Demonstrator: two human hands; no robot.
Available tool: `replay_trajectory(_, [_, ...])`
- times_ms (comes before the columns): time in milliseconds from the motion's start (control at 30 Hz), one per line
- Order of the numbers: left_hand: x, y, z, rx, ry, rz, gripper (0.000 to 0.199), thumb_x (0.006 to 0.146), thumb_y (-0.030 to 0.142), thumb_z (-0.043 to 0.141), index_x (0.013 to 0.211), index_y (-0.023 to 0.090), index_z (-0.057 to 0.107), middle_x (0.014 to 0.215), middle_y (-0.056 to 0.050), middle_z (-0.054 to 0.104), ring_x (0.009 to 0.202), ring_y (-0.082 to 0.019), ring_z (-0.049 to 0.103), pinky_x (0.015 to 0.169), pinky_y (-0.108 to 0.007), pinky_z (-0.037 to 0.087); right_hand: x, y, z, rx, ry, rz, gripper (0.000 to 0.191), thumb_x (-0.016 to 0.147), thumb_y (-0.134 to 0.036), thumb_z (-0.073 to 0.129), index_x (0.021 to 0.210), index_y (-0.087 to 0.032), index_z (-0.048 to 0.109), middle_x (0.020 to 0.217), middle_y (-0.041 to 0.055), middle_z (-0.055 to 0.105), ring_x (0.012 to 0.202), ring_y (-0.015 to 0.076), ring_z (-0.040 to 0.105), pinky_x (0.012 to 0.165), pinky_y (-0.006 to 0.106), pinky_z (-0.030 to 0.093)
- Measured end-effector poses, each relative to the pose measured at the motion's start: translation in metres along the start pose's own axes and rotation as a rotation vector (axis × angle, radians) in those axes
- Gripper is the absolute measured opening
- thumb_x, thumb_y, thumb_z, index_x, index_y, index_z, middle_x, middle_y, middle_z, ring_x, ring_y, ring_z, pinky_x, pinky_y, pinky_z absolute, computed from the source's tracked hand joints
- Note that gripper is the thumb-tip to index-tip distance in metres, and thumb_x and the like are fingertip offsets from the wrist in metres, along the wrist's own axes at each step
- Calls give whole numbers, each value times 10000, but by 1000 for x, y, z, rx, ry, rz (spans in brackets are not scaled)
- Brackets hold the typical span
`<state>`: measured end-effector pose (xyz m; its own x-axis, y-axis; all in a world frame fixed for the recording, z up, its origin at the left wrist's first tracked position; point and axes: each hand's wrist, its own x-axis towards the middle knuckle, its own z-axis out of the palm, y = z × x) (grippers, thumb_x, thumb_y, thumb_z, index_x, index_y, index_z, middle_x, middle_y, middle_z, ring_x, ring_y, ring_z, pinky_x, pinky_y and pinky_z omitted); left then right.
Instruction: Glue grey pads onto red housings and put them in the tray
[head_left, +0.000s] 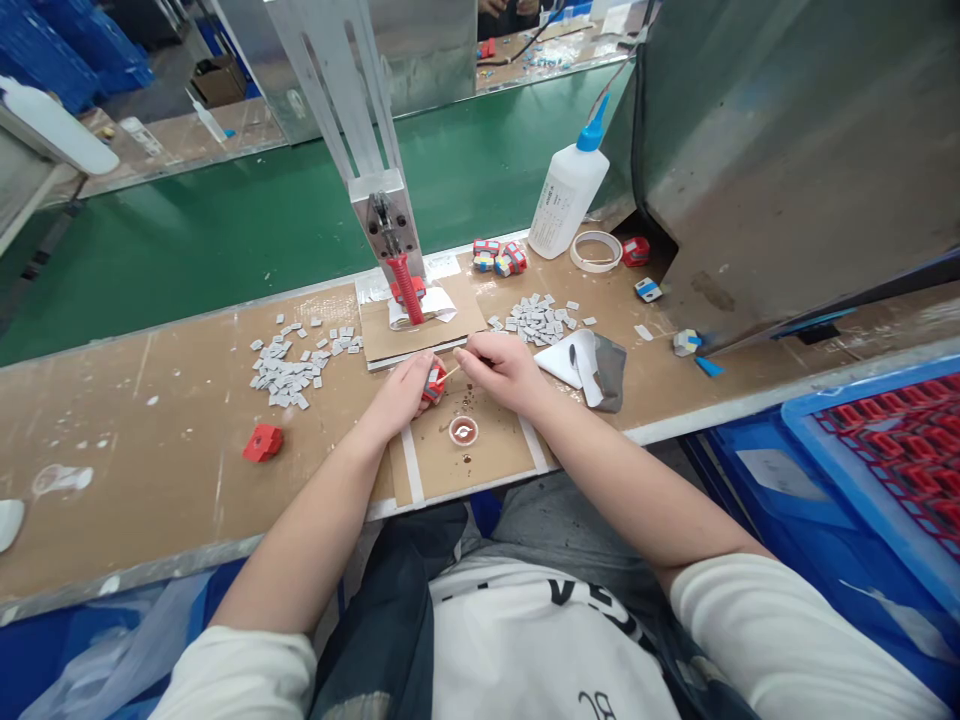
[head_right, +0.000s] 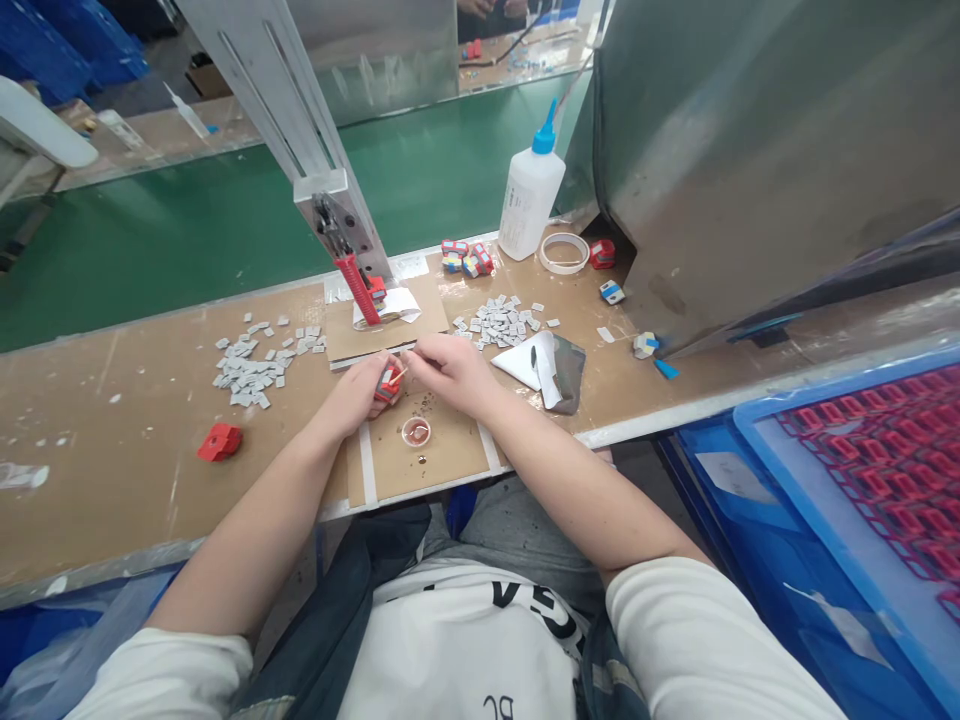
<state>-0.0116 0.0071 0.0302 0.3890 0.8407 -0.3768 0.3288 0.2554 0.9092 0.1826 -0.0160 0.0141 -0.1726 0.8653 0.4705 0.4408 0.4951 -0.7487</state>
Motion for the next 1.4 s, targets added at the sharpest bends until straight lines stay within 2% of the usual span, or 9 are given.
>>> replay_trajectory(233, [-1,3,1,0,15,-10,526,957,743,517,930,219,564,643,9,561,450,-92,358,417,-202,221,0,0,-1,32,-29,-2,437,1058,-430,499,681,-231,403,625,-36,399,613,133,393,635,290,330])
replay_trajectory(433, [-1,3,0,-17,11,-8,545,945,758,531,939,214,572,642,7,557,450,-93,355,419,-210,205,0,2,0,34,-39,-7,430,1051,-389,504,668,-229,395,622,-36,398,613,134,383,638,292,326])
replay_trajectory(633, [0,0,0,15,11,17,536,968,747,491,927,218,560,610,9,557,434,-93,341,411,-205,223,1,-1,1,38,31,12,445,1061,-420,521,683,-230,384,634,-39,393,614,132,380,638,297,313])
replay_trajectory(833, [-1,0,0,31,12,7,426,1049,598,415,947,214,567,632,11,569,438,-88,349,417,-190,250,1,-1,1,30,145,16,478,1066,-460,525,674,-228,379,621,-48,376,604,124,365,626,284,294])
replay_trajectory(933, [-1,0,0,37,19,2,416,1056,577,404,944,211,569,629,10,571,439,-90,360,416,-187,255,2,0,2,11,168,29,486,1065,-472,526,671,-226,382,617,-47,382,605,121,363,623,279,290])
replay_trajectory(1267, [0,1,-1,-21,11,10,518,967,727,509,930,213,565,594,20,548,409,-77,314,390,-178,210,0,1,3,45,38,-11,448,1043,-394,549,661,-223,388,606,-59,369,586,108,372,618,269,309])
replay_trajectory(1400, [1,0,-2,-59,5,-12,529,961,736,510,943,212,573,580,22,542,388,-69,288,386,-175,185,1,2,3,26,53,7,444,1025,-379,561,650,-224,381,597,-55,374,582,109,376,604,269,301])
